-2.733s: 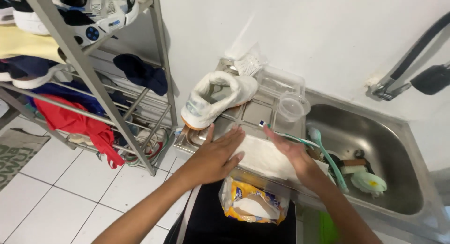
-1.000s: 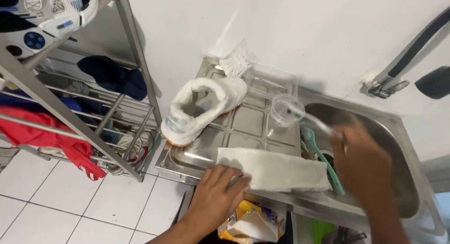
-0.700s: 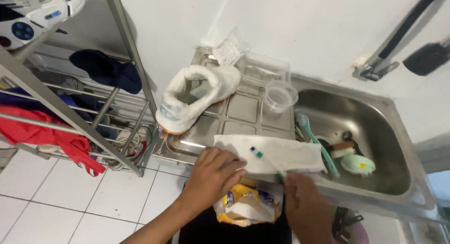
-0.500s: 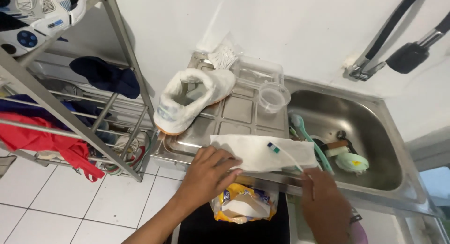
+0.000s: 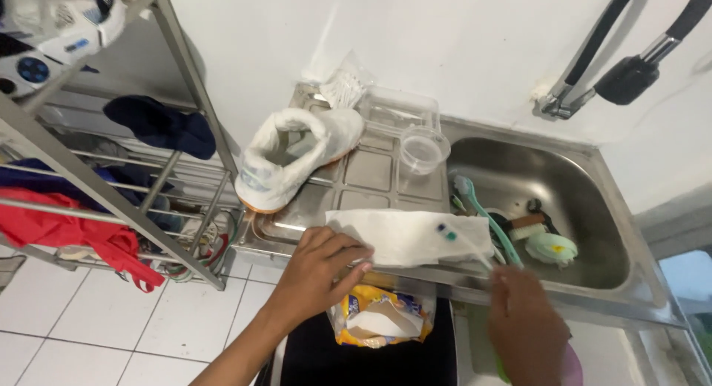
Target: The person cleans a white sneaker using a toothbrush and wipes the insole with a paper towel. They then place the insole back into the shoe and set the shoe on a nearby shelf.
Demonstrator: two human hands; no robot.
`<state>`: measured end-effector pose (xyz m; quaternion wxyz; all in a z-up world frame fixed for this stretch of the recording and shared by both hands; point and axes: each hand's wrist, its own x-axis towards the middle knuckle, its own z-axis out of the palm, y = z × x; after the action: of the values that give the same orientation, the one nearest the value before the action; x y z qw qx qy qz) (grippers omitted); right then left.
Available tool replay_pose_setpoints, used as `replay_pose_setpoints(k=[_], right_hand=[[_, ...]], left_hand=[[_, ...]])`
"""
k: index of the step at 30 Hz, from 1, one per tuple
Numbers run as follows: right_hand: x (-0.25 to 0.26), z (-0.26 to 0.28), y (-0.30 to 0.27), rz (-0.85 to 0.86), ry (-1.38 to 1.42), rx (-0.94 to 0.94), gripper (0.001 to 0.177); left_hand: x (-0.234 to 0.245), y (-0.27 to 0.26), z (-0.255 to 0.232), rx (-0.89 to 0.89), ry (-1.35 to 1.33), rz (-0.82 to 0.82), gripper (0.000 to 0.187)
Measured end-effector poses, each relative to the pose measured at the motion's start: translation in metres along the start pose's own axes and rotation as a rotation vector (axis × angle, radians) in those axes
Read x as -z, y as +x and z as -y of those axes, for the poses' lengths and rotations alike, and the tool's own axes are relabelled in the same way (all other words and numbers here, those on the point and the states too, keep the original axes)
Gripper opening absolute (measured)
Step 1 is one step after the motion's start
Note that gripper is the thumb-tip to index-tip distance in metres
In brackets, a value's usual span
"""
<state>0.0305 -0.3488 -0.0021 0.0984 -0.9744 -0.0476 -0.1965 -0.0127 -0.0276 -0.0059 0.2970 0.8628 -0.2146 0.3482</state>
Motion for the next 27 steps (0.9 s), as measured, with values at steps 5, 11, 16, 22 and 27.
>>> replay_pose_setpoints(k=[5, 11, 16, 22, 27], right_hand=[[0.027, 0.027, -0.014, 0.183, 0.146, -0.015, 0.033], [0.048, 0.027, 0.002, 0.383, -0.166, -0.171, 0.035], [0.052, 0.047, -0.001, 0.172, -0.02, -0.166, 0.035], [-0.008, 0.062, -0.003, 0.159, 0.12, 0.234, 0.023], [-0.005, 0.06, 0.016, 0.017, 0.035, 0.22, 0.016]], left_hand=[[0.008, 0.006, 0.0, -0.044, -0.016, 0.008, 0.015], [0.009, 0.002, 0.003, -0.036, -0.042, 0.031, 0.016], [0.014, -0.001, -0.001, -0.084, -0.003, 0.03, 0.021], [0.016, -0.018, -0.001, -0.017, 0.159, -0.085, 0.016], [0.014, -0.019, 0.001, 0.028, 0.146, -0.085, 0.02]])
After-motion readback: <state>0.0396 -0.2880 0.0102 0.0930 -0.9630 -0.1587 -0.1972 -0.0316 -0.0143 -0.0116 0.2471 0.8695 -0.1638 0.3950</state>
